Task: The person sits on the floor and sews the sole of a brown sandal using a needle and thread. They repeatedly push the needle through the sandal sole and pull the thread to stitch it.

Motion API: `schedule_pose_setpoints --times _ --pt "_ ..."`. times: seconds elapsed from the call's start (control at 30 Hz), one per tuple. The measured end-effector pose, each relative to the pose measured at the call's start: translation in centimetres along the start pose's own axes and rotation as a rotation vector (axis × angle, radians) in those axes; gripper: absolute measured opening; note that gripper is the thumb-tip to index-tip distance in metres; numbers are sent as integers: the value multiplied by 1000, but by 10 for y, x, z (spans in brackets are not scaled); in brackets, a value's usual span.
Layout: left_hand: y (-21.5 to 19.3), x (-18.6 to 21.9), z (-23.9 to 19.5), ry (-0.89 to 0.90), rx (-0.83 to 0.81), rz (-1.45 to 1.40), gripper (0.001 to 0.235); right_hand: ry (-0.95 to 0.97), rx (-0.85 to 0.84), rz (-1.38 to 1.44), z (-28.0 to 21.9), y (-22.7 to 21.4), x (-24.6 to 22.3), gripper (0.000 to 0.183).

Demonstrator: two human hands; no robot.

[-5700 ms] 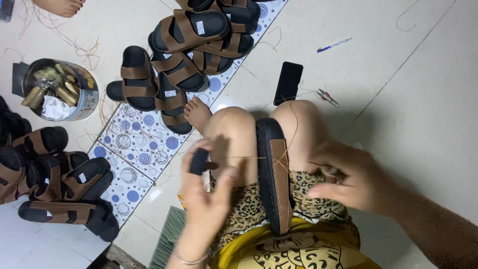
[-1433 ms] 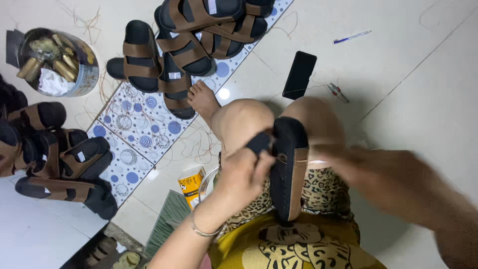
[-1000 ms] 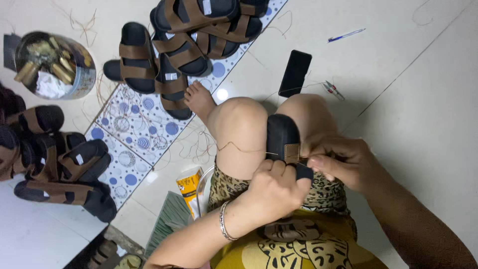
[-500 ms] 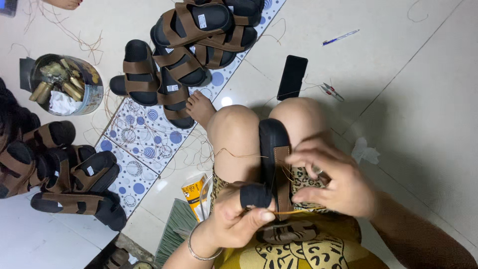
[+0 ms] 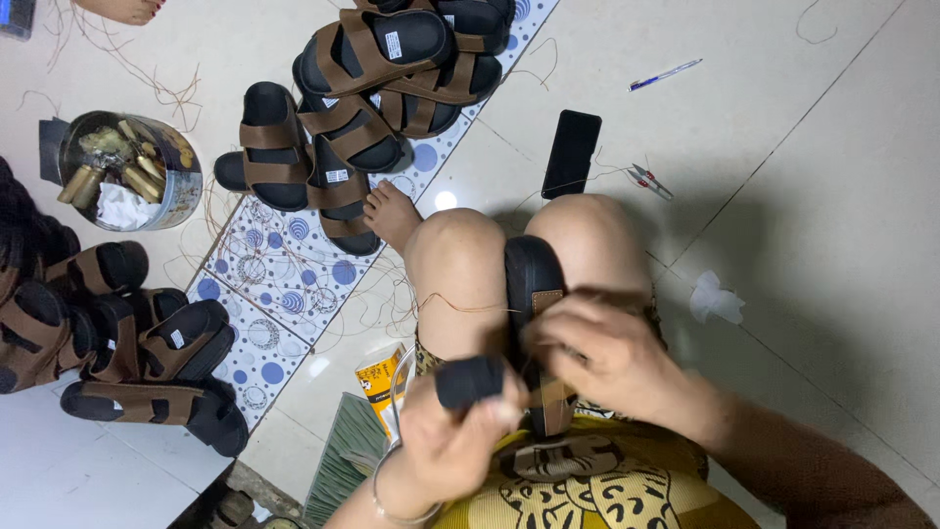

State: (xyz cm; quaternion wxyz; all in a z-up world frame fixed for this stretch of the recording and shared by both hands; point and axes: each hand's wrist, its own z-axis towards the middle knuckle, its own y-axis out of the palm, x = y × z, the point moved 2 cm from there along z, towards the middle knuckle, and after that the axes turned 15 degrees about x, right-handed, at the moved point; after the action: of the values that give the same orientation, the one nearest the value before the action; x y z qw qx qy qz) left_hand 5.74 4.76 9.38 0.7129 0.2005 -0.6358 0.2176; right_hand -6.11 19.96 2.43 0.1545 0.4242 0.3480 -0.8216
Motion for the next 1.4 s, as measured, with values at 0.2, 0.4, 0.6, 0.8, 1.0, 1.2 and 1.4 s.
schedule_pose_setpoints --times 0.2,0.4,0.6,0.8,1.0,1.2,1.4 --pt "-20 -87 -17 -357 -67 603 40 97 567 -881 -40 -175 212 18" --pt "-24 -75 -20 -523 -564 -329 24 746 532 -450 -57 -135 113 41" --pt "13 -59 57 189 -78 326 28 107 -264 -236 -21 -44 12 29" --pt "5 -80 100 607 187 745 29 259 -158 57 2 -45 -8 15" --pt "7 -109 139 -556 354 -776 25 392 0 494 13 -9 -2 34" --pt "-49 -140 139 -743 329 -749 31 371 -65 312 6 -32 55 17" --pt "-157 -166 104 -239 221 1370 52 620 157 -373 13 -108 52 50"
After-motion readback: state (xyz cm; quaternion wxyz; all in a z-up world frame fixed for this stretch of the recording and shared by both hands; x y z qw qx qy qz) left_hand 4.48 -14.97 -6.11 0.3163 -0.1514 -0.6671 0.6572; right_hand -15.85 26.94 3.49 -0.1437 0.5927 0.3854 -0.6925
